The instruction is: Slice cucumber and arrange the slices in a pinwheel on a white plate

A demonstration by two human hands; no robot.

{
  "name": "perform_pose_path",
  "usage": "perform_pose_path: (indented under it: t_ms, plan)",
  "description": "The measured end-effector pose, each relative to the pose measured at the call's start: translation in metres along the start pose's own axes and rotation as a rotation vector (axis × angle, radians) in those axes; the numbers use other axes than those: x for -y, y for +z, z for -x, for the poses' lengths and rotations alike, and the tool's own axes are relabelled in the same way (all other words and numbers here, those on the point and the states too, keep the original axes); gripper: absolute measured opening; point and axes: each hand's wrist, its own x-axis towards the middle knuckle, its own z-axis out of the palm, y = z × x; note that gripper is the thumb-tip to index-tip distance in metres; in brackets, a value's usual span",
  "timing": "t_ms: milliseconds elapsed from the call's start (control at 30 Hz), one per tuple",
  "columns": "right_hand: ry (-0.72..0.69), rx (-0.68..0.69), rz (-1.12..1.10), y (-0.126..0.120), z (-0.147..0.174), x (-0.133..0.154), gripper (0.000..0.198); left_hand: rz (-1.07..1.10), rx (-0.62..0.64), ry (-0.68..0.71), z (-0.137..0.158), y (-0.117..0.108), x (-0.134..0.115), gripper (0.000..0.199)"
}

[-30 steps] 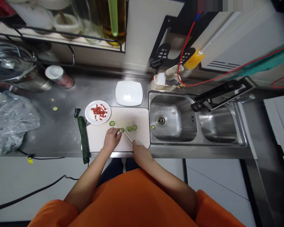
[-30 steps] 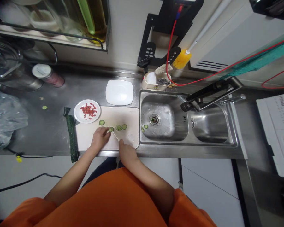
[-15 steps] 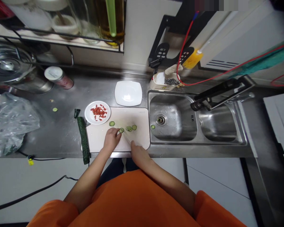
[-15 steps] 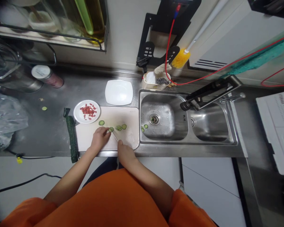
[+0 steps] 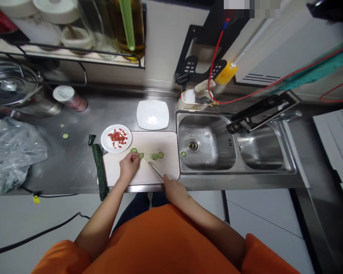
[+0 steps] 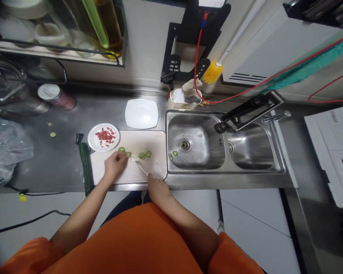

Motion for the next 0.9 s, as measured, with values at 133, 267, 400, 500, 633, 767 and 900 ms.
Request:
perform_pose_path:
  t_ms: [133, 267, 400, 500, 633, 767, 900]
  plan:
    - [0.000, -0.010, 0.000, 0.000, -0.002, 0.000, 0.044, 0.007, -0.127, -0.074, -0.014, -0.009, 0.006, 0.025]
    - [0.001, 0.004, -0.012, -0.001, -0.003, 0.000, 0.045, -0.155, -0.165, 0.050, -0.017, -0.013, 0.012, 0.021]
    - [-0.002, 0.015, -0.010, -0.002, -0.003, 0.000, 0.047, -0.230, -0.170, 0.229, -0.016, -0.009, 0.002, 0.022]
    - [-0.008, 0.016, -0.003, -0.001, -0.003, 0.000, 0.045, -0.237, 0.032, 0.394, -0.020, 0.006, -0.022, 0.022]
    - [-0.001, -0.009, 0.007, 0.000, -0.003, 0.002, 0.041, -0.425, 0.302, 0.457, -0.026, 0.041, -0.058, 0.020]
    - [-0.002, -0.028, -0.001, 0.002, -0.003, 0.001, 0.039, -0.548, 0.388, 0.435, -0.029, 0.066, -0.071, 0.018]
    - [-0.001, -0.036, -0.018, 0.003, -0.004, 0.000, 0.035, -0.544, 0.400, 0.430, -0.031, 0.069, -0.070, 0.016]
